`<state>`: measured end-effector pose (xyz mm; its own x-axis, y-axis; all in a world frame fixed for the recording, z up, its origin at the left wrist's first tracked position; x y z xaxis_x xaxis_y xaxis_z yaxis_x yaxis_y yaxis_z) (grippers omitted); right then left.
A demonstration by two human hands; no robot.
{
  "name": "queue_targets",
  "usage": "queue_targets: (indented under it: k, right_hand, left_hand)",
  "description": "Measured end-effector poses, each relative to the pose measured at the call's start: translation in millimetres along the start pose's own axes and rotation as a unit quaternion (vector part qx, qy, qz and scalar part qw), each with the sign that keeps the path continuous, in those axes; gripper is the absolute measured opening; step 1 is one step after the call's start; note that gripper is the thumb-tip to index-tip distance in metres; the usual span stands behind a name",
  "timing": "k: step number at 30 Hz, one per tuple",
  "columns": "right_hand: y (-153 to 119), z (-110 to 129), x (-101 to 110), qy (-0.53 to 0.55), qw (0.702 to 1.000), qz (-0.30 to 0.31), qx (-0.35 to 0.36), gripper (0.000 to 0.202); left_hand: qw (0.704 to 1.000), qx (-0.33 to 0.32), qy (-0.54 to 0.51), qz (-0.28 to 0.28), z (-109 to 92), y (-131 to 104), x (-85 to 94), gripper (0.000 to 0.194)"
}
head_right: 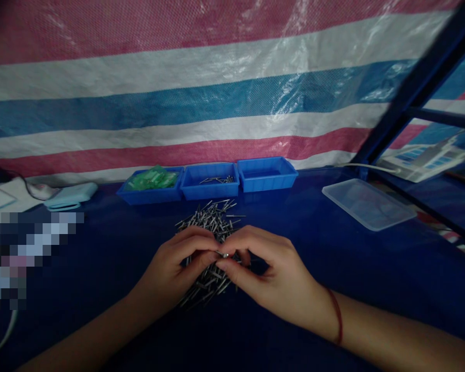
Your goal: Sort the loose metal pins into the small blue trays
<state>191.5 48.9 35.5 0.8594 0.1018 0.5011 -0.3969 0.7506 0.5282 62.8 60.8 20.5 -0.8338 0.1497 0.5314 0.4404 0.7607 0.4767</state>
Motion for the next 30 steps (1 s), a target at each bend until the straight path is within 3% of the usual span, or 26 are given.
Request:
queue_targets:
  k: [5, 8, 11, 17, 20, 23, 27, 30]
  right_hand:
    - [15, 4, 12, -0.128, 0.99, 0.009, 0.06, 0.009]
    - [38, -9, 29, -0.188, 0.98, -0.059, 0.025, 0.007]
    - [68, -29, 36, -0.22, 0.97, -0.105, 0.001, 0.015]
    - [114, -67, 21, -0.275, 0.956, -0.085, -0.05, 0.025]
    - [104, -63, 15, -0.274, 0.958, -0.069, -0.04, 0.027]
    - [73, -62, 16, -0.253, 0.966, -0.027, -0.044, 0.024]
    - [32, -82, 39, -0.237, 0.964, -0.025, -0.117, 0.023]
    - [18, -106, 56, -0.186, 0.962, -0.038, -0.195, 0.024]
  left_hand:
    - [0.999, 0.022, 0.009, -0.022, 1, -2, 3.0, 0.022]
    - [0.998, 0.035, 0.018, -0.05, 5, -3, 8.0, 0.032]
    - [0.998, 0.036, 0.029, -0.048, 8, -3, 10.4, 0.026]
    - [0.998, 0.0, 0.055, -0.024, 3, -2, 12.5, 0.019]
    - [0.996, -0.017, 0.081, -0.032, -1, -3, 13.6, 0.024]
    - [0.995, -0.017, 0.092, -0.034, 0, -3, 12.4, 0.029]
    - [0.996, -0.015, 0.085, -0.024, 1, -3, 9.7, 0.028]
    - [0.995, -0.008, 0.093, -0.015, 3, -3, 8.3, 0.025]
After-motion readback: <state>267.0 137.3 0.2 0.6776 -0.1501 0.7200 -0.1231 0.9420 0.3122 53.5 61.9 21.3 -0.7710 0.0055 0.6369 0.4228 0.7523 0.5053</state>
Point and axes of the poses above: each hand's wrist, its own y-axis towards the middle knuckle, its own x-axis out of the back of the hand, z = x × y, the point moved 7 cm from there along y, towards the middle knuckle
